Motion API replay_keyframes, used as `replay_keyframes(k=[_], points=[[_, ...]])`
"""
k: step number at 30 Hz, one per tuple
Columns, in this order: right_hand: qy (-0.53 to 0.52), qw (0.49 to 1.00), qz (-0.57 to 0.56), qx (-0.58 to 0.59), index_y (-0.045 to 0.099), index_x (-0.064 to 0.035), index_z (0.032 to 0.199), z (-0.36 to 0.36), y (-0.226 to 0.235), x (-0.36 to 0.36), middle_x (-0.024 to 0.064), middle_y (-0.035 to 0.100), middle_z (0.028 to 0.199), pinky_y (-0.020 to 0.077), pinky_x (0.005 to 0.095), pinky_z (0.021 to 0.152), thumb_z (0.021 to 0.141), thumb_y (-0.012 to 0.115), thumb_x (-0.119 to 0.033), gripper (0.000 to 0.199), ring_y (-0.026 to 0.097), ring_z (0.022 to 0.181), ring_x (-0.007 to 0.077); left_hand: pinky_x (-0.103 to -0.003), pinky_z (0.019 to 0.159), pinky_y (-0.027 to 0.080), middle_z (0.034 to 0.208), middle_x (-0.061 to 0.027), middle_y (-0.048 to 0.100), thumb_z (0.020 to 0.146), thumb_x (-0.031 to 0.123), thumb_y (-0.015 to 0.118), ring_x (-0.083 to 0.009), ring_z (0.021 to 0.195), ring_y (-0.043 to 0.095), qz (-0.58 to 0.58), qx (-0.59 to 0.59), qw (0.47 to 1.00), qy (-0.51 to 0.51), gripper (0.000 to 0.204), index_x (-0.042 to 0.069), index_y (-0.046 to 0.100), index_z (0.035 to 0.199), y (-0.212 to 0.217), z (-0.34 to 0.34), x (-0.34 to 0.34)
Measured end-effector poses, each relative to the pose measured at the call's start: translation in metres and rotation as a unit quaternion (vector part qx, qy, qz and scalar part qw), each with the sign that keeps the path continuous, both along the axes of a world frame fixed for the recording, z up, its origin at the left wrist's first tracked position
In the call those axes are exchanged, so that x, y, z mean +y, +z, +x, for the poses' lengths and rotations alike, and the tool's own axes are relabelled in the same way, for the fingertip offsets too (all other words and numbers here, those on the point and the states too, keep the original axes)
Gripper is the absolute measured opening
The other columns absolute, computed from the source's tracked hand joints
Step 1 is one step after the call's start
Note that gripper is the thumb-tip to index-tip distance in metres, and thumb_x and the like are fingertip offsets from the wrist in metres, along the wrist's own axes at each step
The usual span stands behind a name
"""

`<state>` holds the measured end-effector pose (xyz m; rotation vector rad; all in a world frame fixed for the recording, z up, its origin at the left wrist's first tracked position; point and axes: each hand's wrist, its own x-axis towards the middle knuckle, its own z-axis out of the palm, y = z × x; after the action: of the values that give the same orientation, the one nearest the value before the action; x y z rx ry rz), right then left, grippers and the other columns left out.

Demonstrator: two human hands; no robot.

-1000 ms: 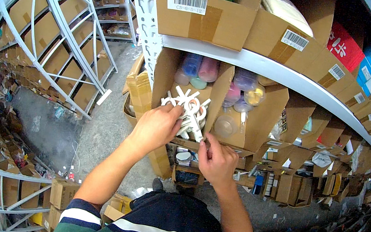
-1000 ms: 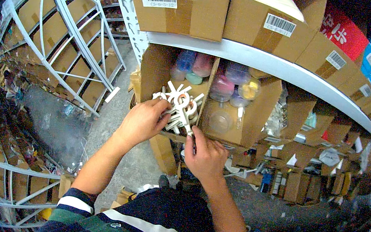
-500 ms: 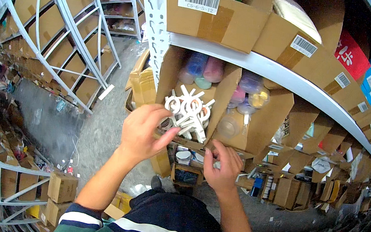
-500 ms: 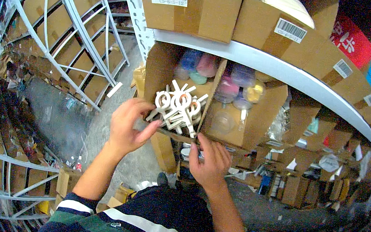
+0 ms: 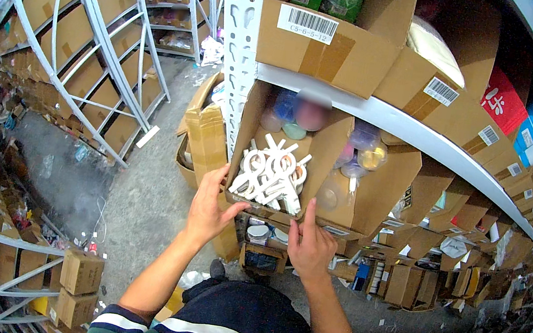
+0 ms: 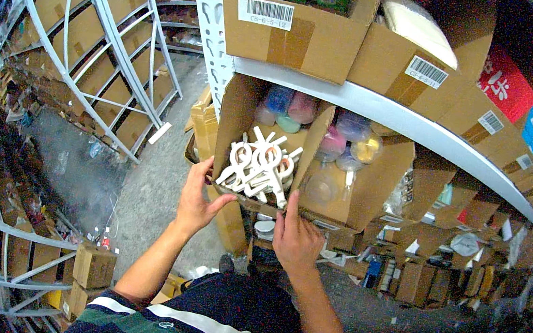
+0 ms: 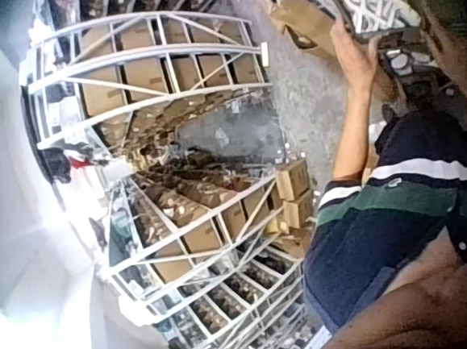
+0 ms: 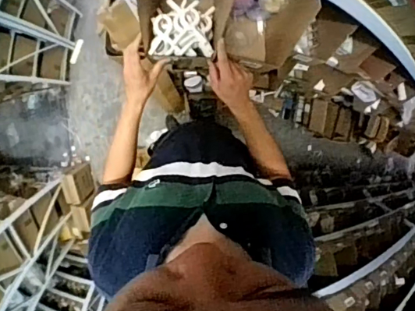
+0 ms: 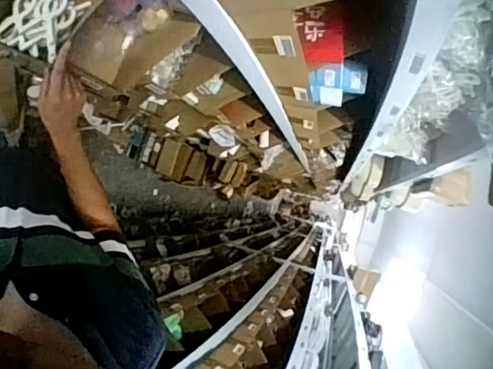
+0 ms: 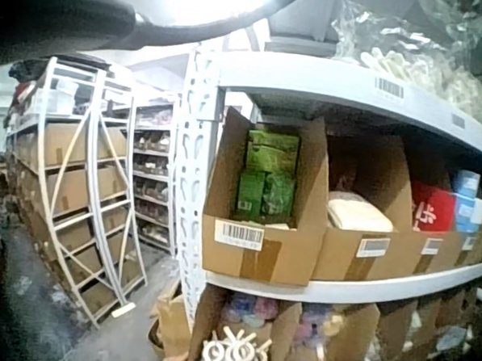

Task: The person assembles small white plastic components by hand in a warehouse setting. They repeatedly pick up two pieces, interlock them, and place the assembled unit back into a cardboard box on a shelf.

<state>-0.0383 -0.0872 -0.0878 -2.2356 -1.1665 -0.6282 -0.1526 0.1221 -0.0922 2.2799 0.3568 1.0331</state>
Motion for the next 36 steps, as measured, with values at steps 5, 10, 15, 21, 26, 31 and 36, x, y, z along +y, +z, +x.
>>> replay_keyframes(k=[5, 10, 15, 21, 26, 31, 36], points=[[-0.029, 0.989, -0.032, -0.139, 0.055, 0.0009, 0.135, 0.003, 0.022, 0.015, 0.0024, 0.056, 0.068, 0.041, 0.0344, 0.061, 0.082, 0.07, -0.018, 0.058, 0.054, 0.065, 0.0187, -0.036, 0.083, 0.05, 0.118, -0.0161, 0.056, 0.067, 0.017, 0.09, -0.0287, 0.098, 0.058, -0.012, 0.012, 1.0, 0.002, 0.089, 0.002, 0.043, 0.141, 0.002, 0.009, 0.008], [-0.05, 0.983, -0.099, -0.144, 0.059, -0.0099, 0.134, 0.014, 0.047, 0.022, 0.0024, 0.048, 0.081, 0.0352, 0.0401, 0.077, 0.079, 0.067, -0.018, 0.056, 0.049, 0.08, 0.021, -0.037, 0.083, 0.05, 0.117, -0.0172, 0.055, 0.068, 0.016, 0.089, -0.029, 0.098, 0.058, -0.028, 0.01, 1.0, 0.009, 0.091, 0.003, 0.039, 0.143, 0.0, 0.021, 0.011], [-0.085, 0.977, -0.08, -0.18, 0.062, -0.0166, 0.129, 0.02, 0.036, 0.036, 0.0019, 0.047, 0.083, 0.0352, 0.0421, 0.081, 0.083, 0.059, -0.016, 0.047, 0.049, 0.082, 0.0216, -0.038, 0.083, 0.05, 0.117, -0.017, 0.054, 0.069, 0.016, 0.088, -0.0315, 0.101, 0.059, 0.031, -0.017, 0.999, 0.0, 0.087, 0.006, 0.04, 0.14, -0.001, 0.035, 0.018], [-0.122, 0.971, -0.047, -0.198, 0.064, -0.0194, 0.124, 0.026, 0.032, 0.049, 0.0023, 0.047, 0.092, 0.0342, 0.0439, 0.085, 0.083, 0.06, -0.016, 0.042, 0.048, 0.092, 0.023, -0.039, 0.087, 0.05, 0.114, -0.0176, 0.053, 0.071, 0.014, 0.086, -0.0349, 0.103, 0.057, 0.044, 0.042, 0.998, 0.017, 0.066, 0.005, 0.052, 0.128, 0.015, 0.047, 0.02], [-0.139, 0.97, -0.015, -0.202, 0.065, -0.0206, 0.12, 0.032, 0.029, 0.056, 0.0045, 0.047, 0.108, 0.0314, 0.0478, 0.094, 0.082, 0.065, -0.02, 0.038, 0.045, 0.109, 0.0279, -0.039, 0.084, 0.051, 0.114, -0.0165, 0.053, 0.071, 0.013, 0.085, -0.0329, 0.1, 0.058, 0.035, 0.039, 0.999, 0.017, 0.064, 0.003, 0.052, 0.124, 0.015, 0.059, 0.025], [-0.074, 0.987, 0.089, -0.111, 0.064, -0.0162, 0.12, 0.022, 0.023, 0.028, 0.0048, 0.049, 0.112, 0.0313, 0.0497, 0.096, 0.08, 0.073, -0.025, 0.042, 0.043, 0.118, 0.0317, -0.038, 0.086, 0.05, 0.115, -0.0161, 0.053, 0.072, 0.02, 0.086, -0.0323, 0.101, 0.057, 0.044, 0.054, 0.997, 0.029, 0.064, 0.004, 0.053, 0.126, 0.011, 0.061, 0.032], [-0.048, 0.989, 0.111, -0.083, 0.064, -0.012, 0.115, -0.009, -0.011, -0.024, 0.0079, 0.049, 0.115, 0.0308, 0.0526, 0.1, 0.078, 0.075, -0.023, 0.04, 0.041, 0.121, 0.035, -0.049, 0.105, 0.036, 0.128, -0.0084, 0.048, 0.072, 0.034, 0.083, -0.0305, 0.124, 0.043, 0.285, -0.033, 0.958, -0.005, 0.062, 0.016, 0.059, 0.126, -0.019, 0.06, 0.017]])
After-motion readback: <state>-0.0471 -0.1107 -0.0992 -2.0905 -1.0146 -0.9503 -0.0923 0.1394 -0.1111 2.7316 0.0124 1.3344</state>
